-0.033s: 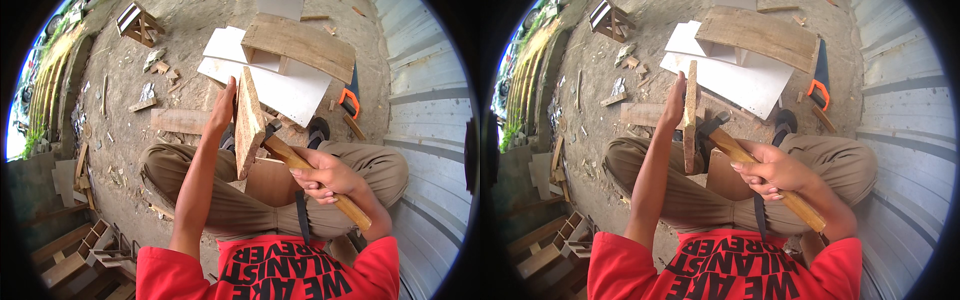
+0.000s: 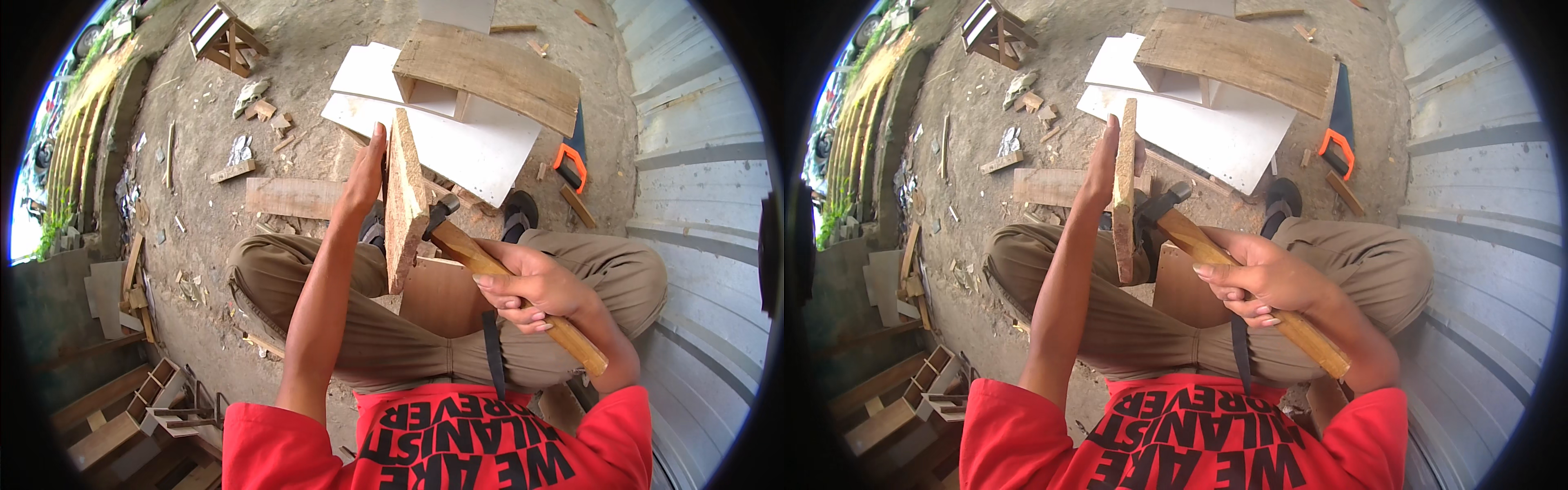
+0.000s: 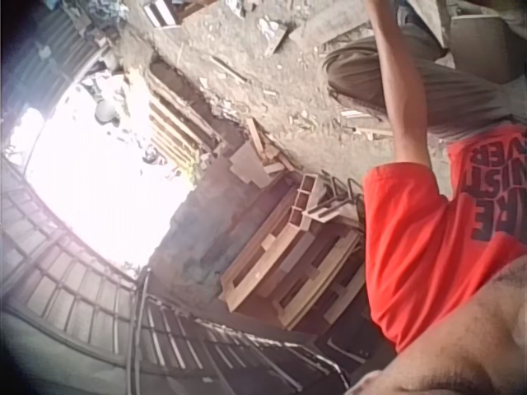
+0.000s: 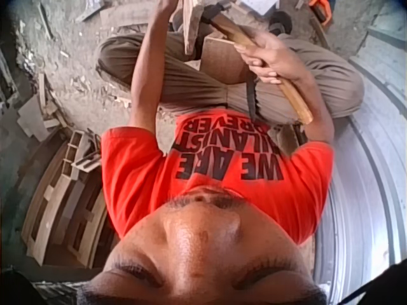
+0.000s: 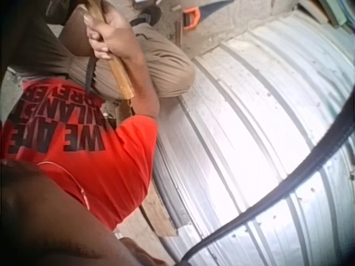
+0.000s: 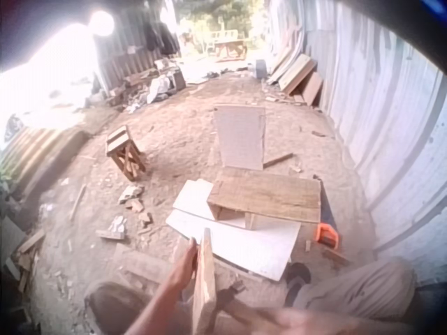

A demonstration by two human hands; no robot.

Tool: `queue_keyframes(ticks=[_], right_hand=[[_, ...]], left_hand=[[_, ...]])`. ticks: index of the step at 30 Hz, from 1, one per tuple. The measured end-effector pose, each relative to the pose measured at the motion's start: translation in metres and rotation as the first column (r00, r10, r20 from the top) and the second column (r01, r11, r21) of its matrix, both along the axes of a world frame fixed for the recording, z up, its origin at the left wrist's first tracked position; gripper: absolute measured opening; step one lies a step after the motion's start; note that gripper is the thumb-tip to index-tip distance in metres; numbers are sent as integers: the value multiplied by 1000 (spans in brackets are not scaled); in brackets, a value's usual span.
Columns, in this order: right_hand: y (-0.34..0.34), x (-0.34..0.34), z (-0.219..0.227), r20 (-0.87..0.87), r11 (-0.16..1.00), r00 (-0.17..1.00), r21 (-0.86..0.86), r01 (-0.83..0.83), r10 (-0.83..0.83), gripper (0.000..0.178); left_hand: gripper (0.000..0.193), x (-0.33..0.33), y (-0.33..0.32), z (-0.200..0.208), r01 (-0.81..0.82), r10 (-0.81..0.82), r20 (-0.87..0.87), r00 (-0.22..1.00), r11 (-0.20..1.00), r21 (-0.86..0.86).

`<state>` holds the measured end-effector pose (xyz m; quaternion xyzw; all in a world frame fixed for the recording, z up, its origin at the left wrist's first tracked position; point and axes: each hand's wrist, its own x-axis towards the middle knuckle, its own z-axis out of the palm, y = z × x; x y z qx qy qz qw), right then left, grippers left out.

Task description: The person sits on the ground and assembles a small wooden box. They use a hammer to drive nails into the wooden pieces, joining them together to form the box structure.

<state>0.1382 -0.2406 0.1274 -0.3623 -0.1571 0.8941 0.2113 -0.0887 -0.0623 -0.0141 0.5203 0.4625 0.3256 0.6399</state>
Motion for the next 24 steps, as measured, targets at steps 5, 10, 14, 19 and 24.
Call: queue_keyframes(ticks=[5, 10, 14, 19, 24], right_hand=[[-3, -5, 3, 27, 999, 999, 27, -33, 32, 57], [-11, -18, -6, 35, 998, 999, 60, -17, 15, 58], [-15, -26, -13, 81, 995, 995, 76, 59, -65, 61], [-18, -35, -15, 129, 989, 986, 113, 94, -109, 62], [-28, -47, -24, 108, 978, 980, 141, 152, -168, 63]], left_hand=[[57, 5, -4, 1, -70, 96, 161, 982, 984, -165], [61, -4, 2, -19, -111, 110, 388, 915, 994, -19], [57, -20, 20, -35, -267, 219, 437, 872, 963, 50], [53, -47, 28, -52, -216, 118, 545, 830, 969, 118], [58, -21, 15, -20, -477, 422, 418, 805, 878, 33]])
